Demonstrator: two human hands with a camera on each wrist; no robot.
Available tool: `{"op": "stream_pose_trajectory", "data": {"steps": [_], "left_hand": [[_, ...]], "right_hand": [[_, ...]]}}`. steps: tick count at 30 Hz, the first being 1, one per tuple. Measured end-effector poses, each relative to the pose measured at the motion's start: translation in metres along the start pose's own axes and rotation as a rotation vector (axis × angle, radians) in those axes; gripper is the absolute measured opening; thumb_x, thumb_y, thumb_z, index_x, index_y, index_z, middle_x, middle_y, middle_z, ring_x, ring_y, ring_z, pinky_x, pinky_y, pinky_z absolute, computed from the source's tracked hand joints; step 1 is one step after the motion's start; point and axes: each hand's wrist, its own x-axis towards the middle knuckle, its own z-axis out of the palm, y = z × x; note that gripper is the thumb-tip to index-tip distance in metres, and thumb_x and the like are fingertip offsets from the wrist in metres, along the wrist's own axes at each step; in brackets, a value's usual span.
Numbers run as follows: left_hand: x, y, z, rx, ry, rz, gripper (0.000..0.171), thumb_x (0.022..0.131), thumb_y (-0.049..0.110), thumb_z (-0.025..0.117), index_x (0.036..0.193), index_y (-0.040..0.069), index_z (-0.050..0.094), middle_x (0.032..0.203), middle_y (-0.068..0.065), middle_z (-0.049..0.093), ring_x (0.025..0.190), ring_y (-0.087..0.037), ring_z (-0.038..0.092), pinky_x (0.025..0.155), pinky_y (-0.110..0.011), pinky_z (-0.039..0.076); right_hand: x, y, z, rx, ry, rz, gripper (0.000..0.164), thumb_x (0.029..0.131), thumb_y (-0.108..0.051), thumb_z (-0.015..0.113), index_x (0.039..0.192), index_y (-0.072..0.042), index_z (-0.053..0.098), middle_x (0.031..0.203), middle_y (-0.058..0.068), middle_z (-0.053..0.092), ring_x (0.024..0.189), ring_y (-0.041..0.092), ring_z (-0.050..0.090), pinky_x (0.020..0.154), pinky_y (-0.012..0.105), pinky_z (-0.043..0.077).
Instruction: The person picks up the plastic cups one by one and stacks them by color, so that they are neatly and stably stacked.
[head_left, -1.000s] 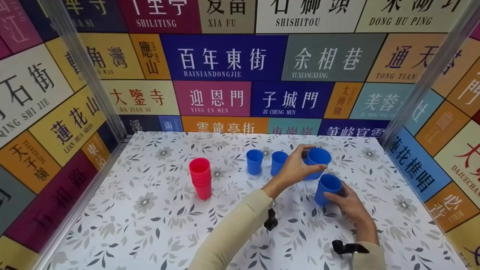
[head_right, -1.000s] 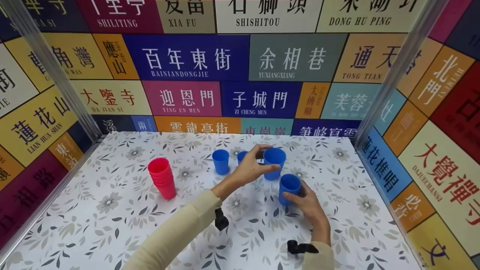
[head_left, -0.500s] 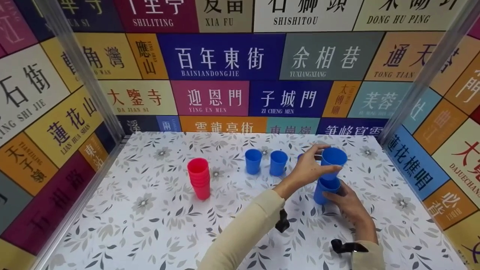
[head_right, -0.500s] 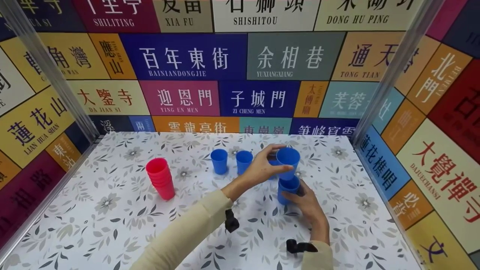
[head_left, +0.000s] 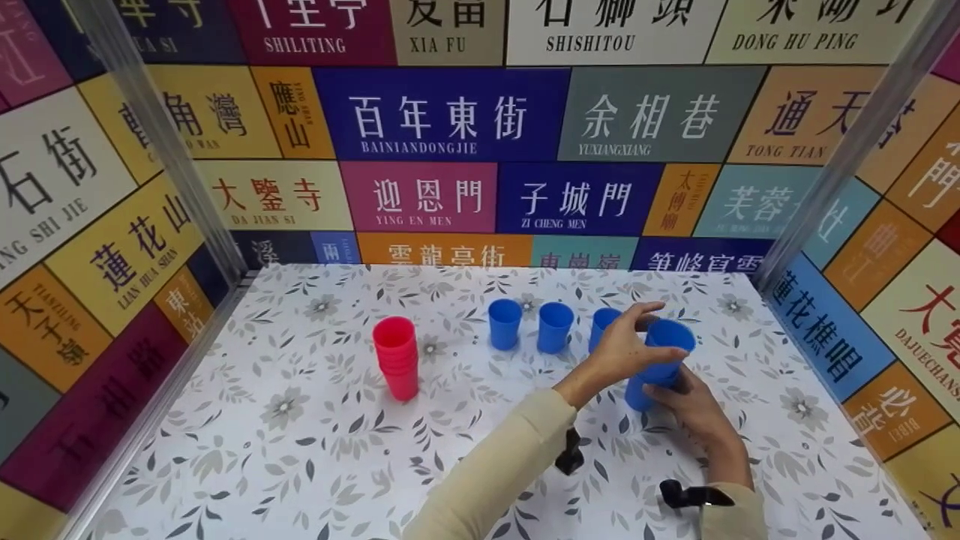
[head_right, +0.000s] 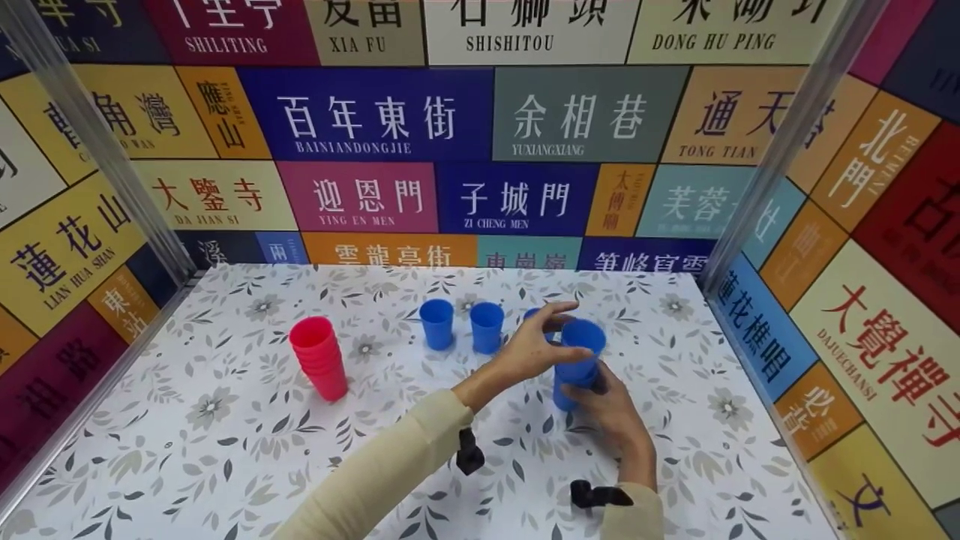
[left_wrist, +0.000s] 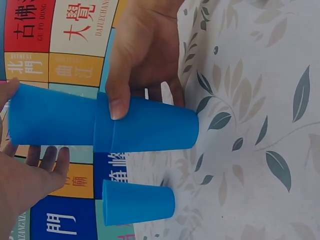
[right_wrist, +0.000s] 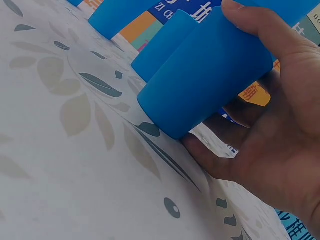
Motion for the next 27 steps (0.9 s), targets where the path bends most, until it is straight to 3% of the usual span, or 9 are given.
{"op": "stream_pose_trajectory", "data": {"steps": [2, 4, 6, 8, 13, 21, 27], "left_hand": [[0.0, -0.003, -0.001, -0.007, 0.002, 0.009, 0.071, 0.082, 0.032, 0.084, 0.145, 0.033, 0.049, 0.139, 0.001, 0.061, 0.128, -0.01, 0.056, 0.101, -0.026, 0.051], [-0.001, -0.005, -0.003, -0.015, 0.007, 0.019, 0.072, 0.082, 0.031, 0.084, 0.145, 0.031, 0.049, 0.139, -0.002, 0.061, 0.13, -0.013, 0.055, 0.102, -0.026, 0.051], [-0.001, -0.008, -0.007, -0.019, 0.013, 0.023, 0.071, 0.082, 0.032, 0.083, 0.145, 0.03, 0.049, 0.14, -0.003, 0.061, 0.132, -0.015, 0.055, 0.102, -0.026, 0.051], [-0.001, -0.01, -0.01, -0.026, 0.023, 0.021, 0.07, 0.083, 0.032, 0.083, 0.145, 0.028, 0.049, 0.14, -0.004, 0.061, 0.132, -0.017, 0.055, 0.103, -0.028, 0.051], [0.002, -0.017, -0.02, -0.026, 0.075, -0.005, 0.068, 0.084, 0.033, 0.082, 0.144, 0.026, 0.05, 0.139, -0.003, 0.061, 0.131, -0.016, 0.056, 0.106, -0.033, 0.05], [0.006, -0.034, -0.03, -0.068, 0.172, -0.008, 0.065, 0.086, 0.028, 0.081, 0.143, 0.02, 0.052, 0.139, -0.012, 0.059, 0.133, -0.026, 0.054, 0.108, -0.04, 0.049], [0.008, -0.047, -0.03, -0.027, 0.22, -0.009, 0.067, 0.087, 0.027, 0.079, 0.145, 0.014, 0.049, 0.14, -0.014, 0.056, 0.132, -0.029, 0.054, 0.106, -0.041, 0.05]], "right_hand": [[0.0, 0.001, 0.0, 0.002, 0.004, 0.005, 0.086, 0.098, -0.029, 0.066, 0.161, -0.009, 0.012, 0.162, 0.024, 0.028, 0.148, 0.039, 0.032, 0.107, 0.02, 0.042], [0.0, 0.002, 0.0, -0.003, 0.015, 0.01, 0.086, 0.097, -0.03, 0.067, 0.161, -0.007, 0.014, 0.16, 0.025, 0.031, 0.147, 0.039, 0.034, 0.098, 0.012, 0.042], [0.0, 0.002, 0.0, -0.013, 0.029, 0.018, 0.086, 0.096, -0.031, 0.068, 0.16, -0.006, 0.016, 0.159, 0.025, 0.033, 0.146, 0.039, 0.036, 0.101, 0.016, 0.043], [0.0, 0.002, -0.001, -0.019, 0.04, 0.024, 0.086, 0.096, -0.031, 0.068, 0.16, -0.006, 0.016, 0.159, 0.026, 0.034, 0.146, 0.039, 0.036, 0.11, 0.028, 0.041], [-0.003, 0.0, -0.002, 0.001, 0.039, 0.059, 0.091, 0.095, -0.03, 0.069, 0.161, -0.008, 0.009, 0.162, 0.028, 0.026, 0.149, 0.045, 0.028, 0.122, 0.058, 0.024], [0.0, 0.002, -0.002, 0.014, 0.044, 0.044, 0.092, 0.094, -0.026, 0.071, 0.161, -0.004, 0.012, 0.162, 0.029, 0.023, 0.151, 0.045, 0.023, 0.124, 0.059, 0.018], [0.003, 0.001, 0.001, 0.019, 0.033, 0.021, 0.09, 0.095, -0.025, 0.07, 0.16, -0.003, 0.013, 0.162, 0.029, 0.024, 0.152, 0.045, 0.022, 0.125, 0.059, 0.014]]}}
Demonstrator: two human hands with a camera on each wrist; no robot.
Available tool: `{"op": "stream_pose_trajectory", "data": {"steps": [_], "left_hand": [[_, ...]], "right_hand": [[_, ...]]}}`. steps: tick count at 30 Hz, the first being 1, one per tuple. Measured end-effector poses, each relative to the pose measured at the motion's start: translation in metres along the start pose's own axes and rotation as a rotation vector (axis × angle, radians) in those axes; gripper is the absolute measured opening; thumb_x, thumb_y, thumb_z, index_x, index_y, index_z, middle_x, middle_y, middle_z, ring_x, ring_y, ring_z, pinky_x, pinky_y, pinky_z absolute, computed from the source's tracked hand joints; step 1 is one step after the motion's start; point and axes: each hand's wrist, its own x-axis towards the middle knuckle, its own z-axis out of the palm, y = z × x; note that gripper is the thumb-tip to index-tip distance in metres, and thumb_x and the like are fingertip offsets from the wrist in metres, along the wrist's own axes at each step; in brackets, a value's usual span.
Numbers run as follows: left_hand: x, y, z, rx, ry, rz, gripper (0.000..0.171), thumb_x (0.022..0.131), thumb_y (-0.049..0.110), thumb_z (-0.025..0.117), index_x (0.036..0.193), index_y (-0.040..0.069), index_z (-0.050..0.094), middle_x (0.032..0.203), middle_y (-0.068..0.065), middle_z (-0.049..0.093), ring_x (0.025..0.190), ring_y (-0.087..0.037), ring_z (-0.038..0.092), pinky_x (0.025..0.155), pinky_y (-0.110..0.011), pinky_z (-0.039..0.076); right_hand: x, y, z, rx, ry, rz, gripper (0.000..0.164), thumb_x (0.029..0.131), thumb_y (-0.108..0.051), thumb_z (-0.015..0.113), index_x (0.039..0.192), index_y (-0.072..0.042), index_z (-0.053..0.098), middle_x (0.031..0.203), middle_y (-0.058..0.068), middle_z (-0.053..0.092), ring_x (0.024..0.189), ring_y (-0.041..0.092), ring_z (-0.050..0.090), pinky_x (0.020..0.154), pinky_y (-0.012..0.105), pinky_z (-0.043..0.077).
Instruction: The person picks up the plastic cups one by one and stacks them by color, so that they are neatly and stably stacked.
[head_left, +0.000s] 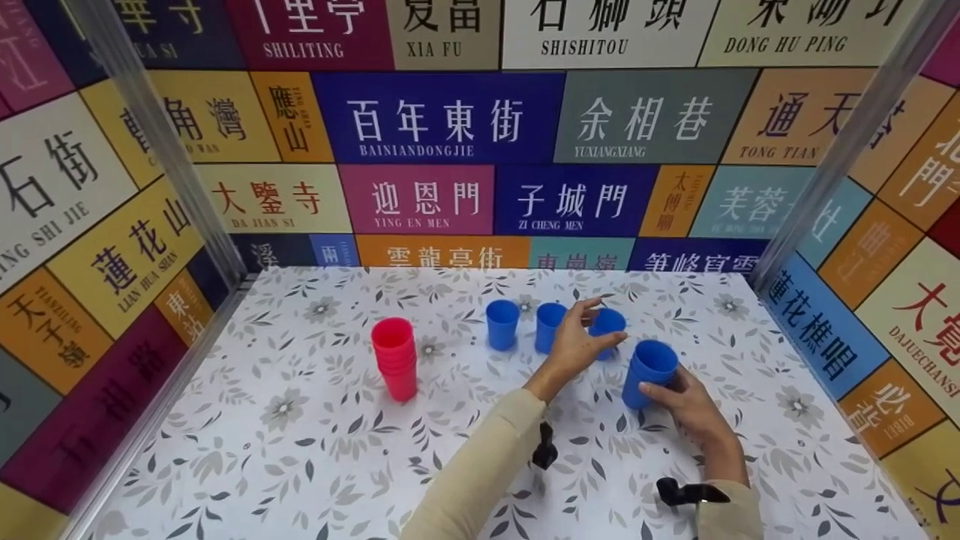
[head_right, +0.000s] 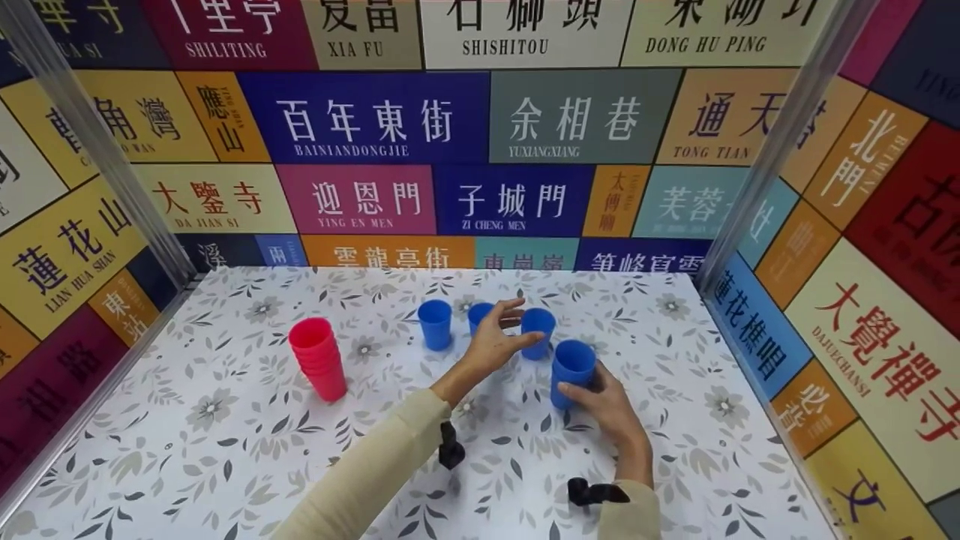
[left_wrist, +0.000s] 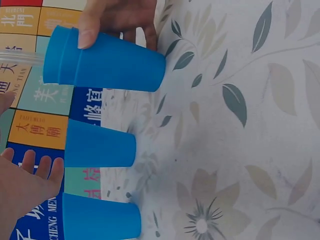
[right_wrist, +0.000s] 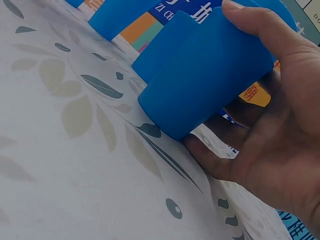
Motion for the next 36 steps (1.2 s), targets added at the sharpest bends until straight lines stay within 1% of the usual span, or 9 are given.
{"op": "stream_pose_trajectory", "data": {"steps": [3, 7, 10, 14, 18, 24, 29, 33, 36], "left_hand": [[0.0, -0.006, 0.004, 0.02, 0.024, -0.012, 0.07, 0.087, 0.029, 0.08, 0.146, 0.013, 0.047, 0.141, -0.014, 0.054, 0.131, -0.029, 0.054, 0.106, -0.041, 0.05], [-0.001, -0.012, 0.01, 0.05, 0.038, -0.049, 0.072, 0.086, 0.031, 0.08, 0.147, 0.014, 0.045, 0.144, -0.015, 0.053, 0.132, -0.029, 0.054, 0.107, -0.042, 0.049], [-0.002, -0.015, 0.014, 0.063, 0.048, -0.071, 0.074, 0.087, 0.03, 0.079, 0.148, 0.012, 0.042, 0.147, -0.016, 0.051, 0.133, -0.031, 0.053, 0.108, -0.044, 0.049], [-0.001, -0.02, 0.018, 0.085, 0.053, -0.094, 0.081, 0.087, 0.032, 0.078, 0.152, 0.01, 0.035, 0.152, -0.017, 0.046, 0.139, -0.031, 0.048, 0.112, -0.046, 0.045], [0.002, -0.024, 0.02, 0.113, 0.053, -0.134, 0.088, 0.087, 0.036, 0.078, 0.155, 0.009, 0.03, 0.157, -0.018, 0.04, 0.145, -0.031, 0.042, 0.117, -0.046, 0.04], [0.008, -0.028, 0.02, 0.124, 0.036, -0.183, 0.092, 0.088, 0.038, 0.077, 0.157, 0.008, 0.024, 0.161, -0.018, 0.034, 0.149, -0.032, 0.035, 0.121, -0.046, 0.035], [0.014, -0.031, 0.023, 0.114, 0.042, -0.187, 0.094, 0.088, 0.038, 0.076, 0.158, 0.006, 0.022, 0.161, -0.019, 0.033, 0.15, -0.031, 0.035, 0.121, -0.045, 0.035], [0.017, -0.032, 0.028, 0.112, 0.05, -0.203, 0.093, 0.088, 0.037, 0.076, 0.158, 0.006, 0.023, 0.16, -0.019, 0.036, 0.149, -0.031, 0.037, 0.12, -0.045, 0.035], [0.017, -0.032, 0.031, 0.134, 0.059, -0.216, 0.092, 0.088, 0.037, 0.077, 0.157, 0.007, 0.024, 0.157, -0.019, 0.04, 0.147, -0.031, 0.04, 0.119, -0.045, 0.037]], "right_hand": [[0.0, 0.001, 0.0, 0.005, -0.002, -0.004, 0.089, 0.095, -0.025, 0.069, 0.16, -0.001, 0.013, 0.162, 0.03, 0.024, 0.151, 0.045, 0.022, 0.125, 0.06, 0.015], [0.0, 0.002, 0.0, 0.008, 0.006, 0.007, 0.091, 0.094, -0.026, 0.071, 0.16, -0.002, 0.013, 0.162, 0.028, 0.025, 0.152, 0.044, 0.023, 0.125, 0.059, 0.015], [-0.001, 0.0, -0.001, 0.005, 0.009, 0.01, 0.091, 0.094, -0.027, 0.071, 0.16, -0.003, 0.014, 0.162, 0.028, 0.025, 0.152, 0.043, 0.023, 0.125, 0.058, 0.015], [0.0, -0.001, 0.0, -0.011, 0.021, 0.014, 0.092, 0.093, -0.03, 0.072, 0.16, -0.004, 0.015, 0.162, 0.027, 0.026, 0.152, 0.044, 0.022, 0.125, 0.059, 0.013], [-0.001, 0.0, 0.0, -0.023, 0.022, 0.016, 0.091, 0.093, -0.031, 0.072, 0.16, -0.006, 0.016, 0.162, 0.026, 0.027, 0.152, 0.043, 0.023, 0.125, 0.059, 0.014], [-0.001, 0.003, 0.0, 0.003, 0.03, 0.014, 0.089, 0.092, -0.028, 0.073, 0.16, -0.006, 0.019, 0.161, 0.025, 0.029, 0.151, 0.041, 0.026, 0.125, 0.056, 0.017], [0.0, 0.001, 0.0, 0.009, 0.026, 0.012, 0.09, 0.093, -0.028, 0.072, 0.16, -0.005, 0.017, 0.162, 0.026, 0.027, 0.152, 0.041, 0.024, 0.125, 0.056, 0.017], [-0.001, -0.001, -0.001, 0.011, 0.019, 0.013, 0.089, 0.094, -0.025, 0.07, 0.16, -0.004, 0.014, 0.162, 0.027, 0.025, 0.152, 0.043, 0.022, 0.125, 0.056, 0.017], [-0.001, -0.001, -0.001, 0.004, 0.021, 0.015, 0.089, 0.094, -0.025, 0.07, 0.16, -0.004, 0.015, 0.162, 0.027, 0.025, 0.152, 0.043, 0.022, 0.125, 0.056, 0.017]]}}
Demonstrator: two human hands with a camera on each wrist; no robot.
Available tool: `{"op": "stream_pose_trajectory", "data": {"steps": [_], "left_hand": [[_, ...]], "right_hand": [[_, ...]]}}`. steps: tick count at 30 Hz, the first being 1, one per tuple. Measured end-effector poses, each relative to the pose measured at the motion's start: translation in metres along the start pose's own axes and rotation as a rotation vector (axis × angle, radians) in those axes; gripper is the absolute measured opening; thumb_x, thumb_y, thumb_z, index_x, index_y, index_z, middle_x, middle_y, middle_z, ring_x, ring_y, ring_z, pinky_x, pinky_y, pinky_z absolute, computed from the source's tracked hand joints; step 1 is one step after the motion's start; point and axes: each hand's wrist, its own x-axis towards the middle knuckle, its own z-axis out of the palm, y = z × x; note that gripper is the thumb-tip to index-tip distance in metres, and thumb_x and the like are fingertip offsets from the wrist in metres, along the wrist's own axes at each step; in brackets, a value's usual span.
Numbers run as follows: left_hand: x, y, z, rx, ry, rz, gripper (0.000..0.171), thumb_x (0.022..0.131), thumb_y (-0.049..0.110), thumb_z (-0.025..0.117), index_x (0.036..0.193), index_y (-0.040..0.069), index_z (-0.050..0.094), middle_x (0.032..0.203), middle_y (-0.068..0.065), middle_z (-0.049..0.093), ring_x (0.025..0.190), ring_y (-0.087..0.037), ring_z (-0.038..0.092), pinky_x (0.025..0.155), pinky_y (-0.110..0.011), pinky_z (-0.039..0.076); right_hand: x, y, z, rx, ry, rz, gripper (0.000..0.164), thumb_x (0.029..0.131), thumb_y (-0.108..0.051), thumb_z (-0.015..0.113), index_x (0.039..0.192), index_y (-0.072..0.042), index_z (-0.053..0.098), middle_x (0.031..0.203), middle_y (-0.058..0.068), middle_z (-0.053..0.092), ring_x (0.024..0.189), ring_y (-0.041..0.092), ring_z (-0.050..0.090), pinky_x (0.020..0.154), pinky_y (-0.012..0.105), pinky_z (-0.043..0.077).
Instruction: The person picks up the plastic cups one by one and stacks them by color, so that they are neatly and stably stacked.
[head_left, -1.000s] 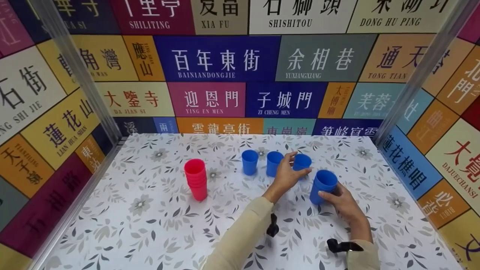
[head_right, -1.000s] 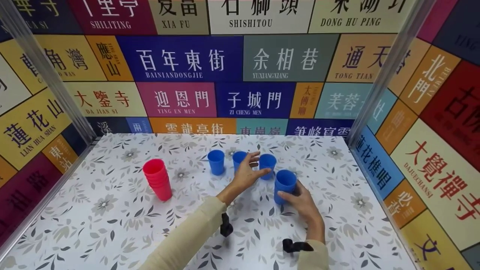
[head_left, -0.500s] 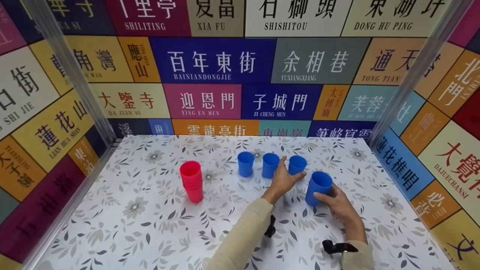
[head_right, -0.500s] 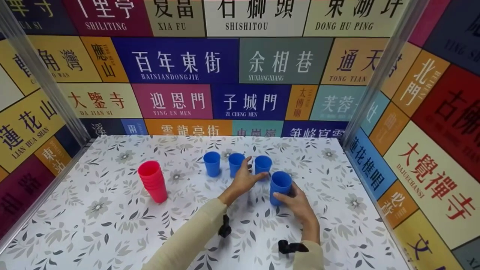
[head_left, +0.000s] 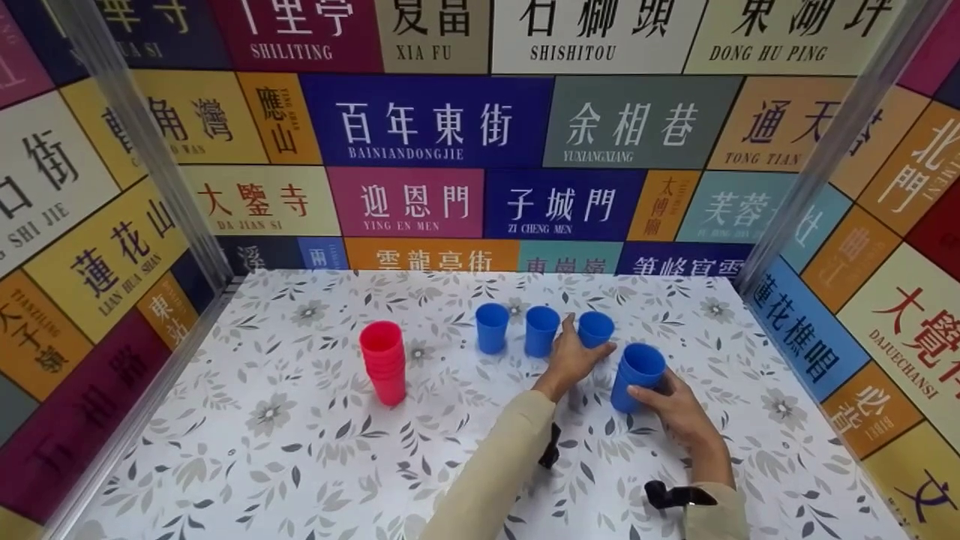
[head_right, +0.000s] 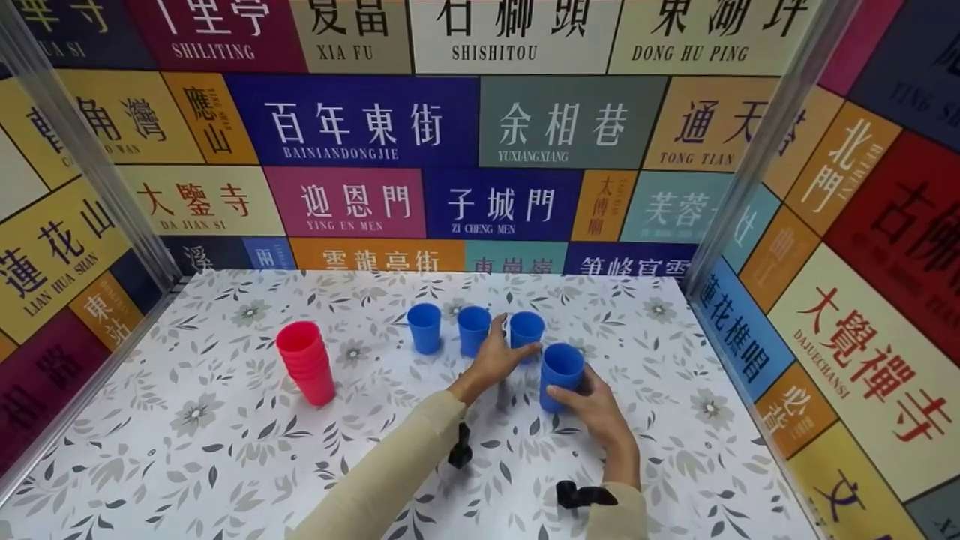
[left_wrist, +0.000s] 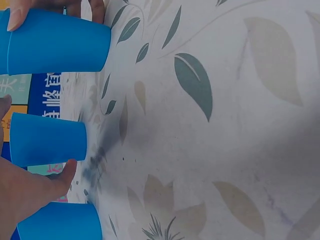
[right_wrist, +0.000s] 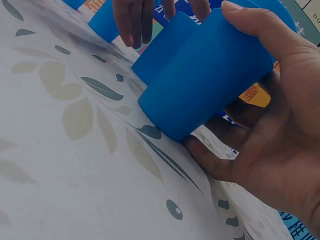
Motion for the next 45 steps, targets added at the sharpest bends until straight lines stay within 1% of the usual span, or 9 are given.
{"op": "stream_pose_trajectory", "data": {"steps": [5, 9, 13, 17, 21, 26, 29, 37, 45], "left_hand": [[0.002, 0.002, 0.007, 0.039, 0.045, -0.006, 0.089, 0.087, 0.035, 0.078, 0.156, 0.008, 0.027, 0.153, -0.019, 0.046, 0.142, -0.032, 0.046, 0.116, -0.044, 0.041], [0.004, 0.005, 0.011, 0.038, 0.058, -0.013, 0.087, 0.087, 0.032, 0.078, 0.155, 0.008, 0.028, 0.152, -0.02, 0.046, 0.143, -0.032, 0.045, 0.117, -0.044, 0.04], [0.007, 0.007, 0.01, 0.066, 0.07, -0.004, 0.087, 0.087, 0.032, 0.078, 0.155, 0.007, 0.029, 0.153, -0.018, 0.045, 0.143, -0.031, 0.045, 0.117, -0.043, 0.039], [0.011, 0.007, 0.007, 0.098, 0.075, 0.004, 0.088, 0.086, 0.033, 0.079, 0.155, 0.01, 0.029, 0.152, -0.018, 0.047, 0.141, -0.03, 0.047, 0.116, -0.043, 0.041], [0.013, 0.005, 0.004, 0.085, 0.07, -0.003, 0.088, 0.086, 0.031, 0.08, 0.155, 0.01, 0.03, 0.15, -0.019, 0.049, 0.14, -0.031, 0.048, 0.115, -0.042, 0.042], [0.014, 0.004, 0.002, 0.083, 0.086, 0.005, 0.085, 0.086, 0.029, 0.08, 0.153, 0.008, 0.033, 0.144, -0.022, 0.054, 0.134, -0.032, 0.054, 0.112, -0.041, 0.045], [0.013, 0.003, 0.002, 0.086, 0.09, 0.001, 0.082, 0.086, 0.03, 0.08, 0.151, 0.009, 0.036, 0.142, -0.021, 0.056, 0.133, -0.031, 0.055, 0.111, -0.041, 0.046], [0.013, 0.001, 0.004, 0.081, 0.098, 0.003, 0.067, 0.085, 0.03, 0.08, 0.141, 0.012, 0.047, 0.136, -0.019, 0.061, 0.13, -0.03, 0.057, 0.108, -0.042, 0.048], [0.011, 0.003, 0.007, 0.023, 0.079, -0.005, 0.066, 0.085, 0.032, 0.081, 0.138, 0.013, 0.047, 0.141, -0.017, 0.059, 0.133, -0.028, 0.056, 0.111, -0.042, 0.046]], "right_hand": [[0.0, 0.001, 0.0, -0.009, 0.006, -0.012, 0.087, 0.094, -0.025, 0.07, 0.16, -0.005, 0.017, 0.161, 0.027, 0.028, 0.151, 0.041, 0.025, 0.126, 0.056, 0.016], [0.001, -0.001, 0.001, 0.003, 0.008, -0.017, 0.086, 0.094, -0.024, 0.07, 0.159, -0.004, 0.018, 0.161, 0.026, 0.029, 0.151, 0.04, 0.027, 0.126, 0.054, 0.017], [0.002, -0.002, 0.002, 0.007, 0.005, -0.002, 0.088, 0.093, -0.025, 0.071, 0.16, -0.005, 0.017, 0.162, 0.025, 0.028, 0.151, 0.04, 0.026, 0.126, 0.055, 0.016], [0.002, -0.001, 0.004, 0.0, 0.003, 0.012, 0.09, 0.093, -0.027, 0.072, 0.16, -0.006, 0.016, 0.162, 0.025, 0.028, 0.152, 0.041, 0.025, 0.126, 0.057, 0.014], [0.001, -0.001, 0.006, 0.01, -0.002, 0.006, 0.089, 0.093, -0.025, 0.071, 0.16, -0.006, 0.016, 0.162, 0.025, 0.027, 0.152, 0.041, 0.025, 0.126, 0.057, 0.014], [0.002, -0.001, 0.006, 0.045, -0.01, -0.018, 0.085, 0.094, -0.021, 0.07, 0.159, -0.005, 0.018, 0.161, 0.025, 0.028, 0.151, 0.04, 0.026, 0.125, 0.055, 0.018], [0.002, -0.001, 0.006, 0.044, -0.01, -0.009, 0.086, 0.094, -0.022, 0.07, 0.159, -0.005, 0.018, 0.161, 0.025, 0.028, 0.151, 0.04, 0.027, 0.125, 0.055, 0.018], [0.001, 0.001, 0.006, 0.035, -0.003, 0.0, 0.088, 0.093, -0.024, 0.071, 0.16, -0.006, 0.017, 0.161, 0.025, 0.028, 0.151, 0.04, 0.027, 0.125, 0.055, 0.019], [0.002, 0.003, 0.001, 0.027, 0.003, 0.01, 0.089, 0.092, -0.027, 0.073, 0.16, -0.008, 0.018, 0.162, 0.023, 0.029, 0.152, 0.039, 0.026, 0.126, 0.056, 0.017]]}}
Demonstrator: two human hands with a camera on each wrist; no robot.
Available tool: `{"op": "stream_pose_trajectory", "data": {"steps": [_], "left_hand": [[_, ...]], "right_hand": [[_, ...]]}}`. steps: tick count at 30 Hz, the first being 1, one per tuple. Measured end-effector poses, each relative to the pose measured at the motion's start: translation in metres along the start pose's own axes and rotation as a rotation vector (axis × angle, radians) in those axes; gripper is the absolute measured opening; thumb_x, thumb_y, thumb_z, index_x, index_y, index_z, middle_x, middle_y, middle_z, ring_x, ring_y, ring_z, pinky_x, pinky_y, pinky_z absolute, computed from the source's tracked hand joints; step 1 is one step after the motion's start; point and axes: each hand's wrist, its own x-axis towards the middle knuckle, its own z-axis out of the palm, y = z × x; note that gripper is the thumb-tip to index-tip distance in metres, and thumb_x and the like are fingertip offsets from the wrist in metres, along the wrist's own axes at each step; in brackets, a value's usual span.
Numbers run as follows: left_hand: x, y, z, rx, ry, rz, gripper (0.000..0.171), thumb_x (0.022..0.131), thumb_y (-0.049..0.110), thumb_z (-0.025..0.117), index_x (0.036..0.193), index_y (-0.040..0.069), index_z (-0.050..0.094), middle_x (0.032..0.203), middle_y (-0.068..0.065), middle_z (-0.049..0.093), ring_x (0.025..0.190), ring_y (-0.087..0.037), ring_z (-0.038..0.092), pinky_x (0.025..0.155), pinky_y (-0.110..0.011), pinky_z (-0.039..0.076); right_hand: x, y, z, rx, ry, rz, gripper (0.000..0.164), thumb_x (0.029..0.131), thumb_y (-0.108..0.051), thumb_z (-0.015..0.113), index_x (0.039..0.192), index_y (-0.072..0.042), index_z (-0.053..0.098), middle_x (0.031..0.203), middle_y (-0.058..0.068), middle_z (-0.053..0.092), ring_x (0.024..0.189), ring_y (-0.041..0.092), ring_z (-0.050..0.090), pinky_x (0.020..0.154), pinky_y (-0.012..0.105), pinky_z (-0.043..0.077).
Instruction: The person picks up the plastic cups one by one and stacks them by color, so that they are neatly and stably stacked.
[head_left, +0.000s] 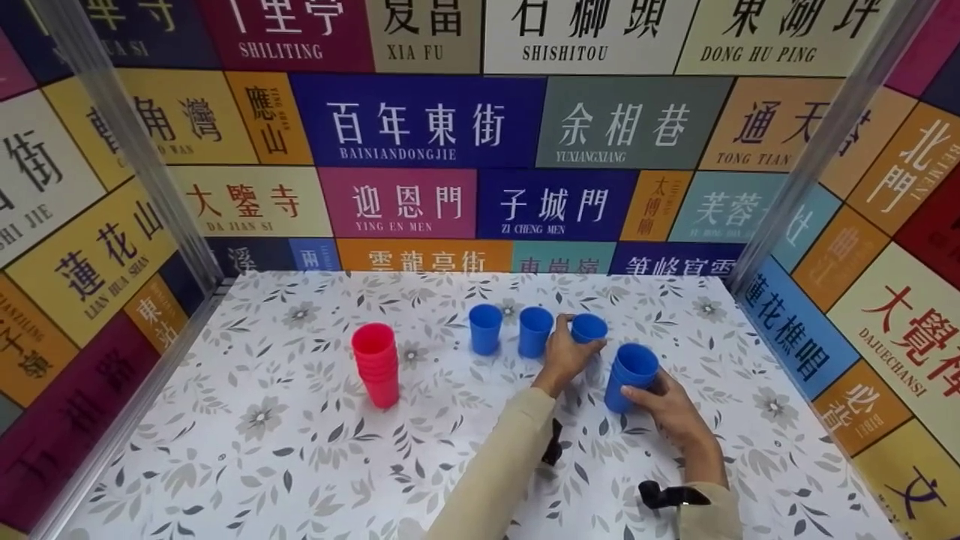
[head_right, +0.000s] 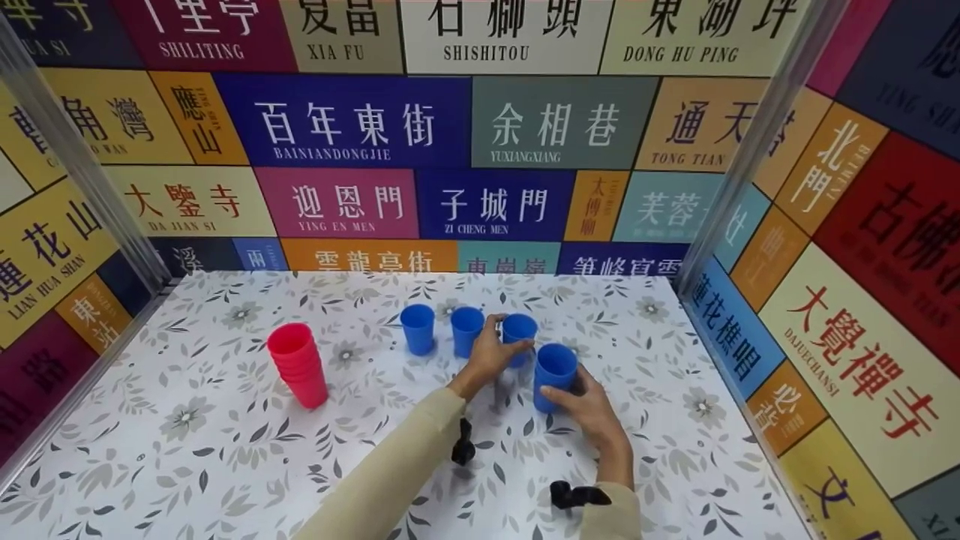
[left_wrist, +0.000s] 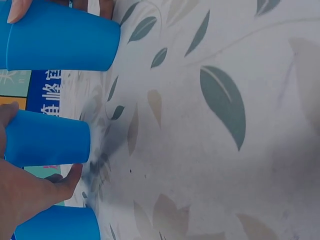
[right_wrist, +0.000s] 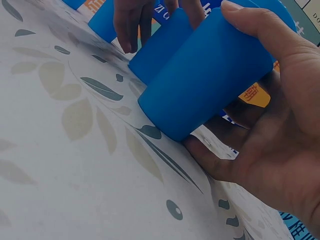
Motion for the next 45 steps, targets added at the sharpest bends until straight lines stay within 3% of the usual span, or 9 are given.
{"op": "stream_pose_trajectory", "data": {"steps": [6, 13, 20, 24, 34, 45], "left_hand": [[-0.006, 0.004, -0.001, -0.018, -0.001, 0.04, 0.067, 0.084, 0.036, 0.08, 0.138, 0.014, 0.048, 0.142, -0.015, 0.059, 0.132, -0.03, 0.056, 0.11, -0.043, 0.047], [-0.012, 0.014, -0.003, -0.097, -0.03, 0.11, 0.07, 0.085, 0.032, 0.08, 0.142, 0.01, 0.046, 0.145, -0.017, 0.056, 0.136, -0.032, 0.053, 0.109, -0.045, 0.048], [-0.015, 0.03, -0.008, -0.118, -0.057, 0.126, 0.068, 0.085, 0.036, 0.079, 0.142, 0.018, 0.045, 0.145, -0.012, 0.055, 0.133, -0.026, 0.056, 0.107, -0.042, 0.05], [-0.018, 0.042, -0.011, -0.135, -0.087, 0.129, 0.07, 0.086, 0.038, 0.079, 0.143, 0.02, 0.044, 0.144, -0.01, 0.056, 0.128, -0.023, 0.059, 0.104, -0.04, 0.052], [-0.029, 0.074, -0.026, -0.168, -0.161, 0.229, 0.068, 0.086, 0.04, 0.078, 0.143, 0.027, 0.043, 0.141, -0.005, 0.058, 0.128, -0.018, 0.058, 0.104, -0.039, 0.052], [-0.05, 0.086, -0.031, -0.169, -0.293, 0.313, 0.068, 0.088, 0.04, 0.076, 0.145, 0.028, 0.042, 0.141, -0.002, 0.058, 0.126, -0.013, 0.058, 0.1, -0.034, 0.053]], "right_hand": [[0.002, -0.002, 0.0, -0.006, 0.004, 0.004, 0.091, 0.092, -0.029, 0.073, 0.16, -0.008, 0.017, 0.163, 0.023, 0.028, 0.152, 0.04, 0.025, 0.125, 0.057, 0.017], [0.002, -0.002, 0.002, 0.035, -0.021, -0.028, 0.088, 0.093, -0.021, 0.071, 0.16, -0.005, 0.015, 0.163, 0.025, 0.025, 0.152, 0.041, 0.023, 0.126, 0.055, 0.017], [0.002, -0.002, 0.001, 0.027, -0.013, -0.02, 0.088, 0.094, -0.022, 0.07, 0.16, -0.006, 0.015, 0.163, 0.026, 0.025, 0.152, 0.041, 0.024, 0.125, 0.057, 0.018], [0.001, -0.002, 0.0, 0.012, -0.011, -0.008, 0.09, 0.094, -0.026, 0.071, 0.161, -0.008, 0.015, 0.163, 0.024, 0.025, 0.152, 0.041, 0.024, 0.125, 0.057, 0.018], [0.001, -0.002, 0.0, 0.008, -0.013, 0.007, 0.092, 0.093, -0.03, 0.073, 0.161, -0.008, 0.014, 0.163, 0.024, 0.026, 0.152, 0.041, 0.025, 0.124, 0.058, 0.019], [-0.003, -0.003, 0.001, 0.03, -0.038, -0.006, 0.09, 0.095, -0.028, 0.069, 0.161, -0.01, 0.011, 0.164, 0.023, 0.024, 0.152, 0.042, 0.025, 0.124, 0.056, 0.021]]}}
